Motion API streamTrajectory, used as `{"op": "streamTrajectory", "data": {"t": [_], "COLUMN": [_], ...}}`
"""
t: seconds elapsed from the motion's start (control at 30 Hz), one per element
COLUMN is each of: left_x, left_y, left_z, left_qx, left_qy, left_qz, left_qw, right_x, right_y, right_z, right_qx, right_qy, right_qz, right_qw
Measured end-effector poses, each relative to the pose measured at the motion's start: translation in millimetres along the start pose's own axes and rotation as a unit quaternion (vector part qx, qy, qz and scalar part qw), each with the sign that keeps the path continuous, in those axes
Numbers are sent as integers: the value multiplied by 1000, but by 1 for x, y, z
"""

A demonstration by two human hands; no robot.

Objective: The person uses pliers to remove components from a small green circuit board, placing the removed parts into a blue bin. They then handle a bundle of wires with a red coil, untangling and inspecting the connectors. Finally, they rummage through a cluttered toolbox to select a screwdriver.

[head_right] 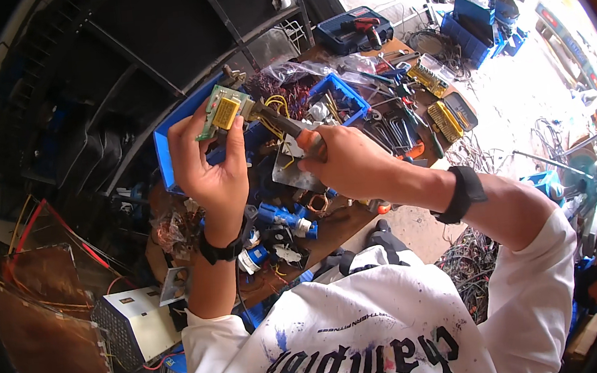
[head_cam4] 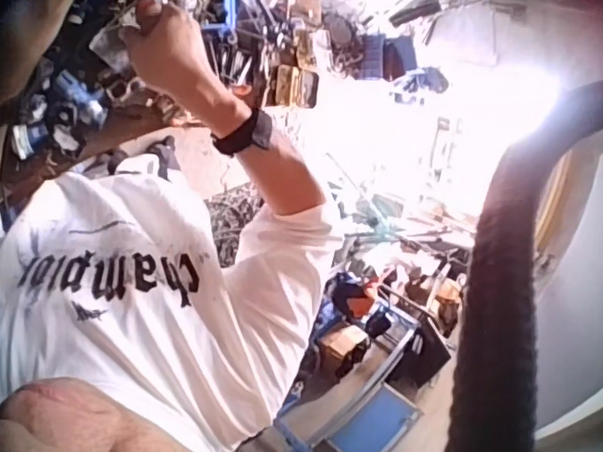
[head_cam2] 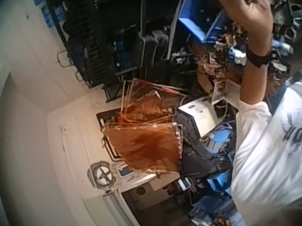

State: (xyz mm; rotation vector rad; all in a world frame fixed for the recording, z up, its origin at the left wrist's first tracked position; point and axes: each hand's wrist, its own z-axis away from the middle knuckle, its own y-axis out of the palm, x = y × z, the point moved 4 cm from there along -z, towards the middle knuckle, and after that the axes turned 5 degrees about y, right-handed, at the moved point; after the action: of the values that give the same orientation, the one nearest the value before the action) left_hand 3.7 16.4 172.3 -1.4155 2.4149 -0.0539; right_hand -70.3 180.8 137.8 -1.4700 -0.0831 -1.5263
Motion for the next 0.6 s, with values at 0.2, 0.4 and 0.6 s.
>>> {"op": "streamTrajectory", "data": {"t": [0.2,0.4,0.6], "left_x": [13,31,45], "left_y": [8,13,7], "left_z": [8,16,24], "left_qx": [18,9,-16], "left_qy": [-13,-66,-131], "left_qz": [-13,7,48], "left_qw": [1000,998,990], "right_x": [-18,-34,-31], "right_y": [9,19,23], "right_z": [-28,-61,-74], "right_qx": [-59,-111,-150], "right_qy": [-50,-110,-138], "right_qz": [50,77,105], "right_qw": [996,985,973]}}
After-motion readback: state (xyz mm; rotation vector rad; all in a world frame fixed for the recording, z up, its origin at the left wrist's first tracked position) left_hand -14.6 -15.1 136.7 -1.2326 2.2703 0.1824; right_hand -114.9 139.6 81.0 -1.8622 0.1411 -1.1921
